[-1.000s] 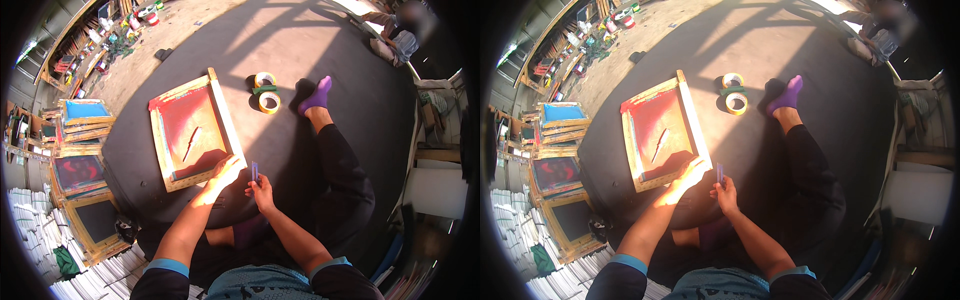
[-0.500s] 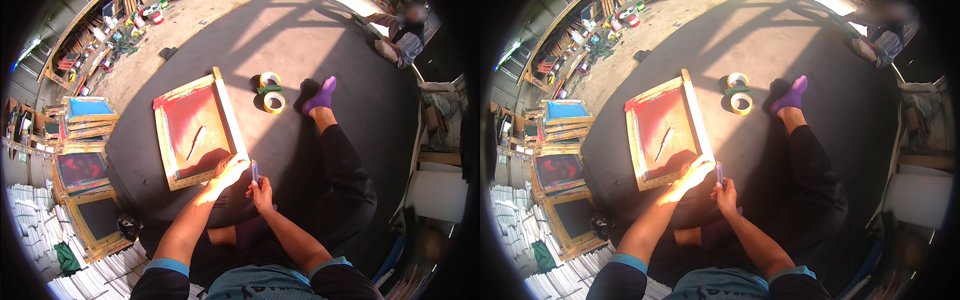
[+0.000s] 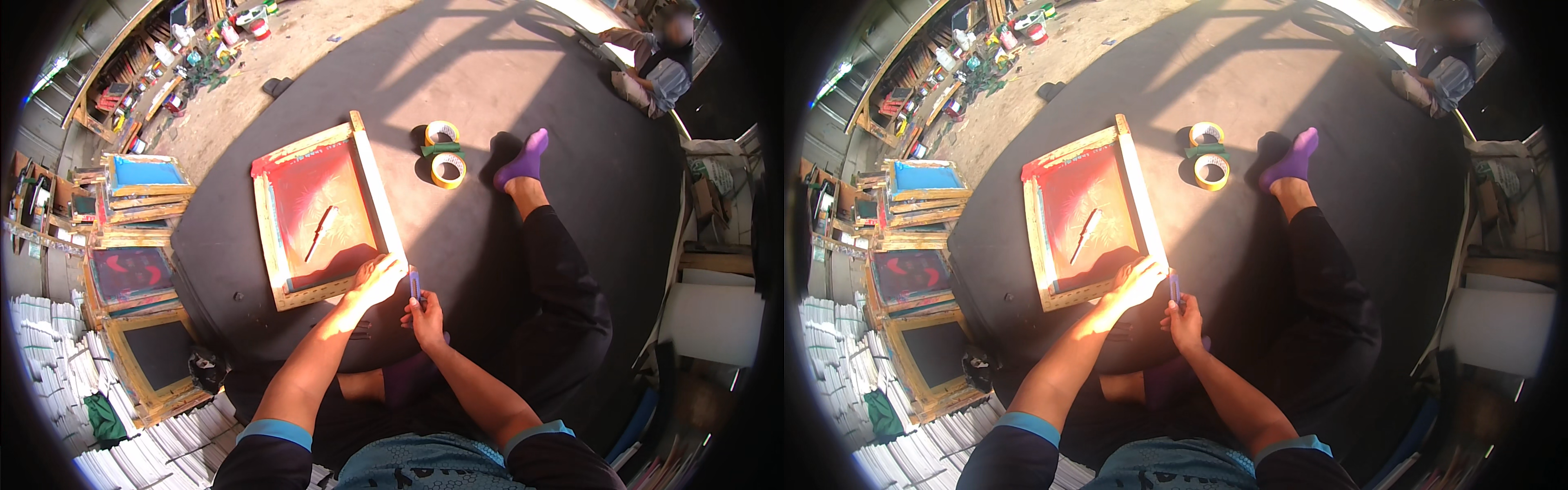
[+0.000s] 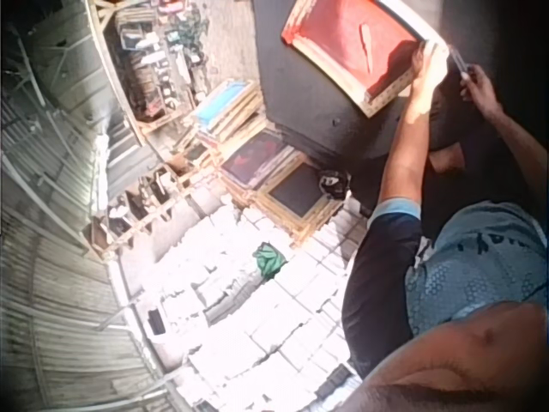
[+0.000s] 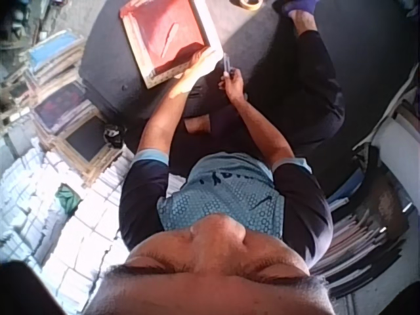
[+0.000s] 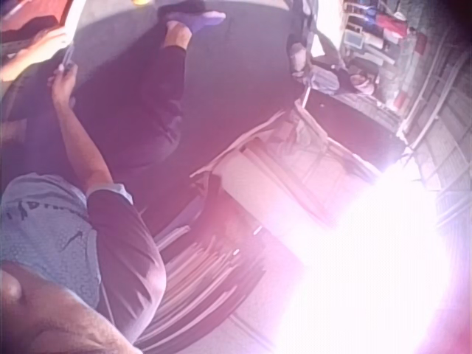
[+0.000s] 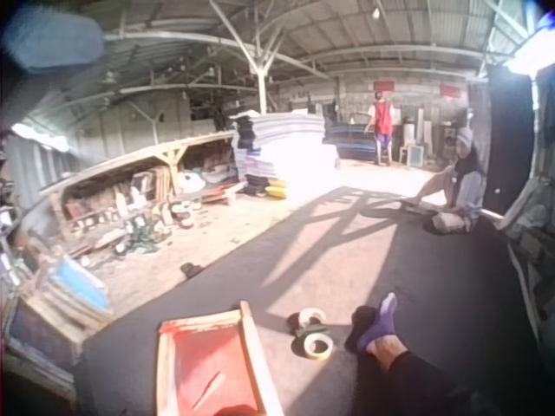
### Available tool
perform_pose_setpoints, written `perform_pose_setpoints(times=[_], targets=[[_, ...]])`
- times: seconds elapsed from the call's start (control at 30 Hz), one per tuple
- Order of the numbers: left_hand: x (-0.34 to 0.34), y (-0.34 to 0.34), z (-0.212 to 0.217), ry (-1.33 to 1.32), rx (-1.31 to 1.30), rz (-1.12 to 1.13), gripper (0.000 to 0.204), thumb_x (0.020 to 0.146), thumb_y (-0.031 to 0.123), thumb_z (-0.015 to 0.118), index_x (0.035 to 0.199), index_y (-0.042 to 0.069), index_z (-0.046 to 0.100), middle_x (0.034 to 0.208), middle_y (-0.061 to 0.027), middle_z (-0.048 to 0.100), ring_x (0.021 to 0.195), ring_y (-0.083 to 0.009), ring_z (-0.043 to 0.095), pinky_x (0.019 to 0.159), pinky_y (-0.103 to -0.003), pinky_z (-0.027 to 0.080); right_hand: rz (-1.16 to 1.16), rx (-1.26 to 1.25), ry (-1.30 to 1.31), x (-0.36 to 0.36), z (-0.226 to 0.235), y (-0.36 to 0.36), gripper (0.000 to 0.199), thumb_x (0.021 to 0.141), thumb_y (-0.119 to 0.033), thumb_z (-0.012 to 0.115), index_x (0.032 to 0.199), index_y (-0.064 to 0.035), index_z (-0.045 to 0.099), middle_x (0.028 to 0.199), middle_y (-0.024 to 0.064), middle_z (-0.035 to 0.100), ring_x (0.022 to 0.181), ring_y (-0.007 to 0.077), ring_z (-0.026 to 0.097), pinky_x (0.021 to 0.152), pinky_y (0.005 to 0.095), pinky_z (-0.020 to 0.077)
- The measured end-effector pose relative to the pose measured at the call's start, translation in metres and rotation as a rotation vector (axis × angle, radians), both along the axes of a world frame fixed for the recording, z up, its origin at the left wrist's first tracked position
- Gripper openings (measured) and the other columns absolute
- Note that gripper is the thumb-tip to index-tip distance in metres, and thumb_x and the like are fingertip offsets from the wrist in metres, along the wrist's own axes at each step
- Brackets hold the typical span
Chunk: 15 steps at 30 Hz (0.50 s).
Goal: The person sits on the floor and uses a small tool to scrape and clean the edges of a screen printing frame filled with red ink. They repeatedly scrape along the wooden frame's perimeter to remove excess ink or residue.
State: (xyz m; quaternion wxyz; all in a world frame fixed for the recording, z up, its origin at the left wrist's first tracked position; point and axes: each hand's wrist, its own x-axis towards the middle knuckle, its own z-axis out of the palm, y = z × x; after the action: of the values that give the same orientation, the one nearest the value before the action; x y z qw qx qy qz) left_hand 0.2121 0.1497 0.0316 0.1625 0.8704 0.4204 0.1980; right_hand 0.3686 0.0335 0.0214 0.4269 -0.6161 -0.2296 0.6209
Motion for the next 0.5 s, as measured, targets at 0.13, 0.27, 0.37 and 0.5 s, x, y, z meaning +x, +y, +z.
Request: perform_pose_setpoints(times=[0.13, 0.27, 0.37, 0.5], targets=[[0.001, 0.002, 0.0, 0.128, -0.014, -0.024, 0.02, 0.093, 0.015, 0.061, 0.111, 0.009, 0.067, 0.109, -0.0081, 0.064, 0.101, -0.0292, 0.07, 0.084, -0.043, 0.061, 0.005, 0.0, -0.026, -0.003, -0.003, 0.0, 0.036, 0.107, -0.013, 0.061, 0.138, -0.0013, 0.047, 0.092, 0.0087, 0.064, 0.064, 0.0144, 0.065, 0.059, 0.032, 0.0609], [0.002, 0.004, 0.0, 0.158, -0.072, -0.019, 0.017, 0.096, 0.015, 0.06, 0.112, 0.012, 0.066, 0.111, -0.0078, 0.064, 0.103, -0.0298, 0.069, 0.084, -0.044, 0.059, 0.008, 0.019, -0.052, -0.004, -0.007, -0.001, 0.037, 0.106, -0.012, 0.062, 0.139, 0.0, 0.048, 0.092, 0.0088, 0.064, 0.064, 0.0143, 0.066, 0.059, 0.0317, 0.061], [-0.001, 0.003, -0.006, 0.161, -0.07, -0.019, 0.015, 0.098, 0.015, 0.059, 0.112, 0.013, 0.065, 0.111, -0.0077, 0.065, 0.105, -0.03, 0.068, 0.085, -0.045, 0.059, 0.017, 0.031, -0.095, -0.005, 0.0, -0.001, 0.038, 0.106, -0.011, 0.062, 0.139, 0.0016, 0.05, 0.091, 0.0091, 0.065, 0.064, 0.0143, 0.067, 0.058, 0.0315, 0.0608], [-0.001, 0.003, -0.005, 0.119, -0.079, -0.023, 0.014, 0.099, 0.015, 0.059, 0.112, 0.013, 0.064, 0.11, -0.0087, 0.065, 0.107, -0.0303, 0.068, 0.087, -0.046, 0.058, 0.008, 0.029, -0.155, -0.007, 0.009, -0.004, 0.038, 0.105, -0.012, 0.064, 0.137, 0.0033, 0.052, 0.088, 0.0095, 0.067, 0.061, 0.0147, 0.069, 0.057, 0.0318, 0.0604]])
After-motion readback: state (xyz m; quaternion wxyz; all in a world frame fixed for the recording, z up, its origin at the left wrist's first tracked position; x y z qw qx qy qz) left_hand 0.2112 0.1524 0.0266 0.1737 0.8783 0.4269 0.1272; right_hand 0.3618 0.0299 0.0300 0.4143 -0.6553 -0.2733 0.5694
